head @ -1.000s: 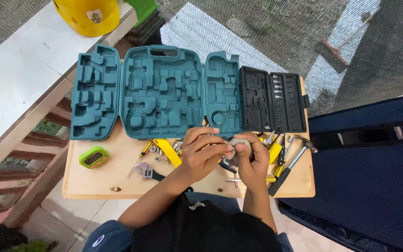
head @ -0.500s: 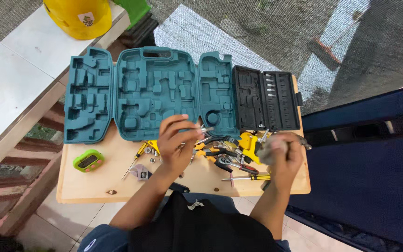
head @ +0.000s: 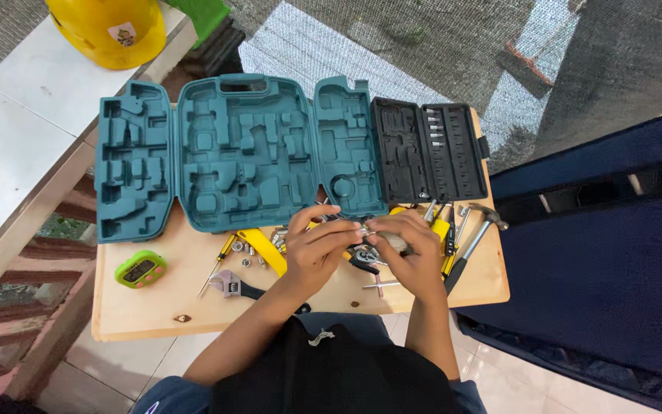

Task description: The person wipes a small metal component and various tools with a cloth before placing them back into an open tool case on a table.

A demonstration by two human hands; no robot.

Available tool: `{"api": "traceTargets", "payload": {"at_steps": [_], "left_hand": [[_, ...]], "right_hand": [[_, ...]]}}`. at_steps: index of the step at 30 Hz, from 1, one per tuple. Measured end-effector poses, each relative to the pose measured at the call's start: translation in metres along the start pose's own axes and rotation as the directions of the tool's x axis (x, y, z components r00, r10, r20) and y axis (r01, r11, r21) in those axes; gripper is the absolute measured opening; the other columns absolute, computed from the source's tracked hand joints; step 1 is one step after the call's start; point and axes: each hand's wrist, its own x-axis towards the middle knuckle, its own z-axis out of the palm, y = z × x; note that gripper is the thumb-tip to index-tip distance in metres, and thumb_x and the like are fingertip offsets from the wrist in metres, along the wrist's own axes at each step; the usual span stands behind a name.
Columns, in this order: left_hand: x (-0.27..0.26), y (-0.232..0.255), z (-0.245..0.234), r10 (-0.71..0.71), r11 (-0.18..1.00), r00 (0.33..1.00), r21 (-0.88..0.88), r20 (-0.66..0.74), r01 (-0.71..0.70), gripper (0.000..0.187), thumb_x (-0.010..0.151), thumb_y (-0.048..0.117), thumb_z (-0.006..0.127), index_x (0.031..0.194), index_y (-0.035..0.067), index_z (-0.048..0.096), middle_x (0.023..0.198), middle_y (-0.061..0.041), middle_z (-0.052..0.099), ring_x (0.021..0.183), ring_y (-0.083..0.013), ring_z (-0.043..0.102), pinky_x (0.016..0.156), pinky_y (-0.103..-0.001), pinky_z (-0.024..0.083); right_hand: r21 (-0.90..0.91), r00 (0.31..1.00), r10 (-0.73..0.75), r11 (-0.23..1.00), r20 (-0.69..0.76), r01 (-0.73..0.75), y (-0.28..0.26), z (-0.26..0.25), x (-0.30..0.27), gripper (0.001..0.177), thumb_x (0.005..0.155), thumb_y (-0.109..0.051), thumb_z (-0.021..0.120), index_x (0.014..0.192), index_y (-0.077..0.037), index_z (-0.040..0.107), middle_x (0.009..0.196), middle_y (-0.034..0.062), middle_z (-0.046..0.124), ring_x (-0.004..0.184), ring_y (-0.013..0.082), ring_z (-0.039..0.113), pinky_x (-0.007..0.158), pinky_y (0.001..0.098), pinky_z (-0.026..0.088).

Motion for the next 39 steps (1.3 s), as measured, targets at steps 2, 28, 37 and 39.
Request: {"api": "traceTargets", "payload": {"at_steps": [2, 28, 37, 39], "left_hand": [[-0.002, -0.001, 0.004, -0.011, 1.0, 1.0, 0.023, 0.024, 0.01, 0.018, 0.079, 0.005, 0.08, 0.095, 0.015, 0.08, 0.106, 0.004, 0.077, 0.115, -0.0247, 0.066, 0.097, -0.038, 0.049], [-0.041, -0.085, -0.025, -0.424, 0.845, 0.866, 0.459, 0.267, 0.272, 0.056, 0.09, 0.022, 0.067, 0.144, 0.009, 0.056, 0.161, -0.024, 0.035, 0.148, -0.0447, 0.031, 0.115, -0.055, 0.031], [-0.046, -0.1, -0.029, -0.482, 0.813, 0.842, 0.481, 0.243, 0.327, 0.057, 0.087, 0.021, 0.069, 0.141, 0.008, 0.057, 0.16, -0.025, 0.035, 0.146, -0.0455, 0.032, 0.115, -0.055, 0.031], [-0.045, -0.103, -0.028, -0.485, 0.818, 0.841, 0.463, 0.238, 0.341, 0.055, 0.088, 0.021, 0.069, 0.14, 0.009, 0.058, 0.159, -0.026, 0.036, 0.147, -0.0453, 0.033, 0.114, -0.055, 0.032]], "right_hand": [[0.008, 1.0, -0.007, 1.0, 0.03, 0.007, 0.003, 0.001, -0.002, 0.016, 0.082, -0.003, 0.081, 0.096, -0.005, 0.075, 0.096, 0.008, 0.076, 0.094, 0.0231, 0.071, 0.089, 0.0351, 0.052], [-0.694, 0.953, 0.271, 0.66, -0.137, -0.288, 0.343, -0.043, 0.044, 0.015, 0.083, -0.015, 0.081, 0.095, -0.025, 0.083, 0.105, -0.0038, 0.075, 0.101, 0.0285, 0.056, 0.093, 0.0421, 0.044], [-0.805, 0.955, 0.252, 0.527, -0.157, -0.271, 0.357, -0.027, 0.051, 0.014, 0.089, -0.016, 0.076, 0.092, -0.027, 0.084, 0.101, -0.0057, 0.071, 0.106, 0.0256, 0.055, 0.088, 0.0447, 0.042], [-0.821, 0.969, 0.213, 0.526, -0.128, -0.224, 0.358, -0.027, 0.046, 0.018, 0.089, -0.013, 0.074, 0.096, -0.026, 0.084, 0.103, -0.007, 0.071, 0.108, 0.0249, 0.055, 0.088, 0.0442, 0.041]]}}
